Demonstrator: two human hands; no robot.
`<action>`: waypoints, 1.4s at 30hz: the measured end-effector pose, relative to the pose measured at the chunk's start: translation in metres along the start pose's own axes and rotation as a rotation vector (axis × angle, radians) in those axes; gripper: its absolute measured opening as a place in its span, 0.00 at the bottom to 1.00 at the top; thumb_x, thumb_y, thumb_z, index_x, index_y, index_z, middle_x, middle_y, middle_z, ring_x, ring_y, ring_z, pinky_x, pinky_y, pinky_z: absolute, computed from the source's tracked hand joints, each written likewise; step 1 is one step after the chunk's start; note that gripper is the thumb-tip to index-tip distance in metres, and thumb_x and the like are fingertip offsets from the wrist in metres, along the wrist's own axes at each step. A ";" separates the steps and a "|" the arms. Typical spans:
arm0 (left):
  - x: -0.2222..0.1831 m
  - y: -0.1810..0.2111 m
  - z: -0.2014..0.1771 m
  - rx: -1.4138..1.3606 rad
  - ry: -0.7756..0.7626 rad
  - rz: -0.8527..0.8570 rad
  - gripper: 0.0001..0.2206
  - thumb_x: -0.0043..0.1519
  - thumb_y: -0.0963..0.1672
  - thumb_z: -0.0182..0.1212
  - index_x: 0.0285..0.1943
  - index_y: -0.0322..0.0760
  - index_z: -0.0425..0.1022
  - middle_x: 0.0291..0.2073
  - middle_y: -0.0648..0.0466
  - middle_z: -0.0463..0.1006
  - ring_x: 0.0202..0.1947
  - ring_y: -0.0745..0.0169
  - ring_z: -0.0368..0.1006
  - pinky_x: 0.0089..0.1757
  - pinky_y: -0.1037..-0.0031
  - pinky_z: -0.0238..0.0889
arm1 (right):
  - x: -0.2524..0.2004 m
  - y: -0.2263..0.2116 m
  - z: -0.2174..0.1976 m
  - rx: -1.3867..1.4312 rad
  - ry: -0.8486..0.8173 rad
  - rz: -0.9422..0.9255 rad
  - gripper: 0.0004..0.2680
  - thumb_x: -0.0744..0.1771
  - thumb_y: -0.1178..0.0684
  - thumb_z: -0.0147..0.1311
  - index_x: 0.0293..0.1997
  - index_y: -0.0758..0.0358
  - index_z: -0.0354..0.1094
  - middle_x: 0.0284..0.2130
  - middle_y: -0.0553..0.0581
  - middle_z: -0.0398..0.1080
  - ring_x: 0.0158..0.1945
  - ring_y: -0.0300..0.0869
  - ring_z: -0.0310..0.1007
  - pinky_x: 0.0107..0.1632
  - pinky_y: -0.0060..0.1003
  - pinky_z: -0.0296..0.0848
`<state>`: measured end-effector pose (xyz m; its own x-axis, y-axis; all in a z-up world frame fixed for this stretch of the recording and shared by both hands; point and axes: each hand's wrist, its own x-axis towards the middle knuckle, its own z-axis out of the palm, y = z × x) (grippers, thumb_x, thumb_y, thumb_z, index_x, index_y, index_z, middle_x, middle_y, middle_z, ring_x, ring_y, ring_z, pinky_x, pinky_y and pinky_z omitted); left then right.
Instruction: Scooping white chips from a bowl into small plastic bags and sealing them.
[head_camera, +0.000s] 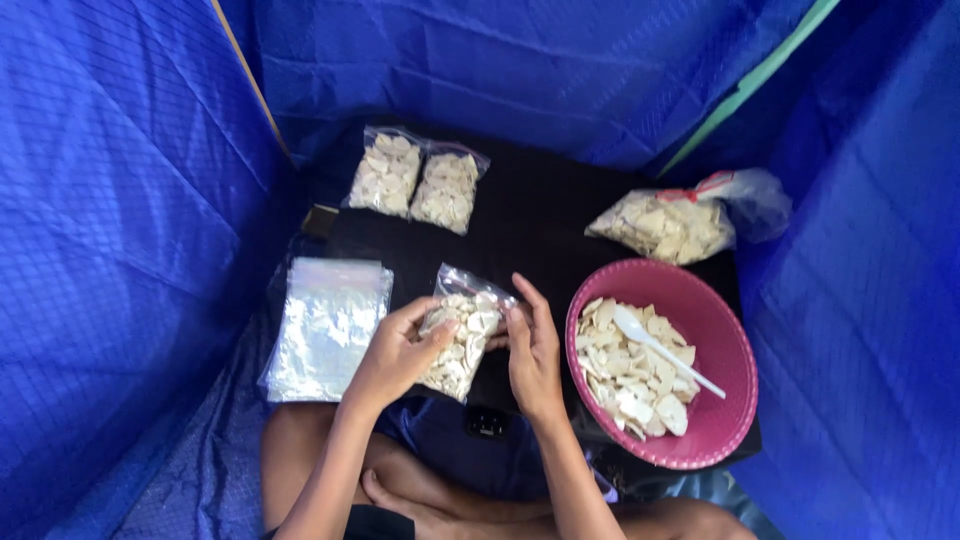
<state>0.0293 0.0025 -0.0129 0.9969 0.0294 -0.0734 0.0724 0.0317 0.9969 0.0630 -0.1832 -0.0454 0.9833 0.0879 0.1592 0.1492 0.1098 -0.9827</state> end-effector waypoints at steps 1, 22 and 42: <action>0.000 0.003 0.001 -0.001 0.006 0.006 0.16 0.59 0.43 0.66 0.55 0.31 0.79 0.36 0.43 0.83 0.39 0.61 0.77 0.41 0.66 0.75 | 0.002 0.002 -0.001 0.000 -0.007 -0.006 0.18 0.72 0.54 0.39 0.73 0.64 0.54 0.43 0.67 0.70 0.36 0.44 0.73 0.38 0.37 0.82; -0.001 0.010 0.003 -0.075 0.035 0.024 0.24 0.57 0.45 0.69 0.62 0.32 0.75 0.37 0.42 0.83 0.39 0.59 0.80 0.41 0.65 0.76 | -0.010 -0.040 0.024 -0.347 0.081 -0.145 0.05 0.69 0.53 0.54 0.43 0.63 0.72 0.36 0.57 0.77 0.31 0.42 0.78 0.30 0.35 0.81; 0.033 -0.026 0.076 -0.154 -0.214 0.070 0.17 0.63 0.44 0.60 0.60 0.32 0.75 0.34 0.45 0.82 0.36 0.66 0.73 0.44 0.68 0.72 | 0.006 -0.117 -0.193 -1.623 -0.206 0.399 0.08 0.66 0.46 0.50 0.44 0.46 0.77 0.37 0.52 0.80 0.45 0.53 0.81 0.49 0.53 0.76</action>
<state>0.0631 -0.0733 -0.0388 0.9845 -0.1742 0.0197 0.0137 0.1887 0.9819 0.0719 -0.3867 0.0518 0.9741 -0.0100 -0.2258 -0.0140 -0.9998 -0.0158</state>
